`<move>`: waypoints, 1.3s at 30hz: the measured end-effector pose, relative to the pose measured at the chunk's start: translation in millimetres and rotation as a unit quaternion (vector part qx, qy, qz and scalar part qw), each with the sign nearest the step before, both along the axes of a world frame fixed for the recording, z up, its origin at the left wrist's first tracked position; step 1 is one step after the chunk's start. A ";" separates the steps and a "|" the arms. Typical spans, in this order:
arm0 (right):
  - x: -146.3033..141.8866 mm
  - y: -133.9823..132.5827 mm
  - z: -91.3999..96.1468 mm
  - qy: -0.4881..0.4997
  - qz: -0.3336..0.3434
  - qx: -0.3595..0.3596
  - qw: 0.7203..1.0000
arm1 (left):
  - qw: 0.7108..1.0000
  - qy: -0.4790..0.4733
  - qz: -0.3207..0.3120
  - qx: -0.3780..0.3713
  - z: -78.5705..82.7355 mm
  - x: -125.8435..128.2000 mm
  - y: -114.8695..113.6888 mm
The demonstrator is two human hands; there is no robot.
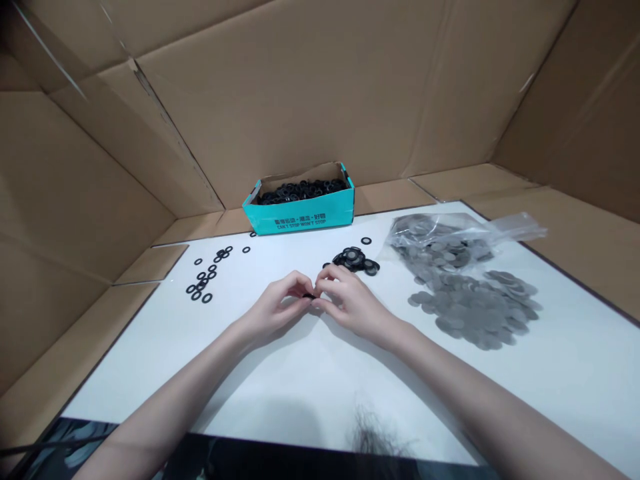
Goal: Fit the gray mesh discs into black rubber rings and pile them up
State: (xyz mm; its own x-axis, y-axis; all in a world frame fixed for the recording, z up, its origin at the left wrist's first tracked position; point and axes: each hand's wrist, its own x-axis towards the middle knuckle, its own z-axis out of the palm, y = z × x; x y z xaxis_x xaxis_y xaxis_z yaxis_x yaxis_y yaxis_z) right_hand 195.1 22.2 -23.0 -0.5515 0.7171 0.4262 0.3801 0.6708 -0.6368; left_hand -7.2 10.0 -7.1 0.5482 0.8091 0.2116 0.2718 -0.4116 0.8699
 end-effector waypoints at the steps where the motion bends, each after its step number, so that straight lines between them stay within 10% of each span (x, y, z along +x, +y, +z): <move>1: -0.3 0.1 -0.2 0.006 0.004 -0.006 1.000 | 1.000 -0.003 0.000 -0.001 -0.4 0.1 -0.1; 26: 2.2 -3.5 5.9 0.020 0.066 -0.091 0.993 | 0.998 -0.025 -0.015 -0.063 5.9 -0.6 -3.9; 39: 1.2 -0.3 -2.0 -0.055 0.028 0.003 0.998 | 0.999 0.051 0.005 -0.005 8.4 -4.2 1.4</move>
State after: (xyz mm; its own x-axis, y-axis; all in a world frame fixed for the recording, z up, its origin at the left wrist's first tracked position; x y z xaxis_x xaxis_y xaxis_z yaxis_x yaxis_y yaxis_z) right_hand 196.2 21.8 -24.9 -0.6346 0.6812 0.3649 0.4097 0.6969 -0.5886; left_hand -11.4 11.4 1.3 0.5579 0.8169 0.1466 0.3635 -0.3993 0.8417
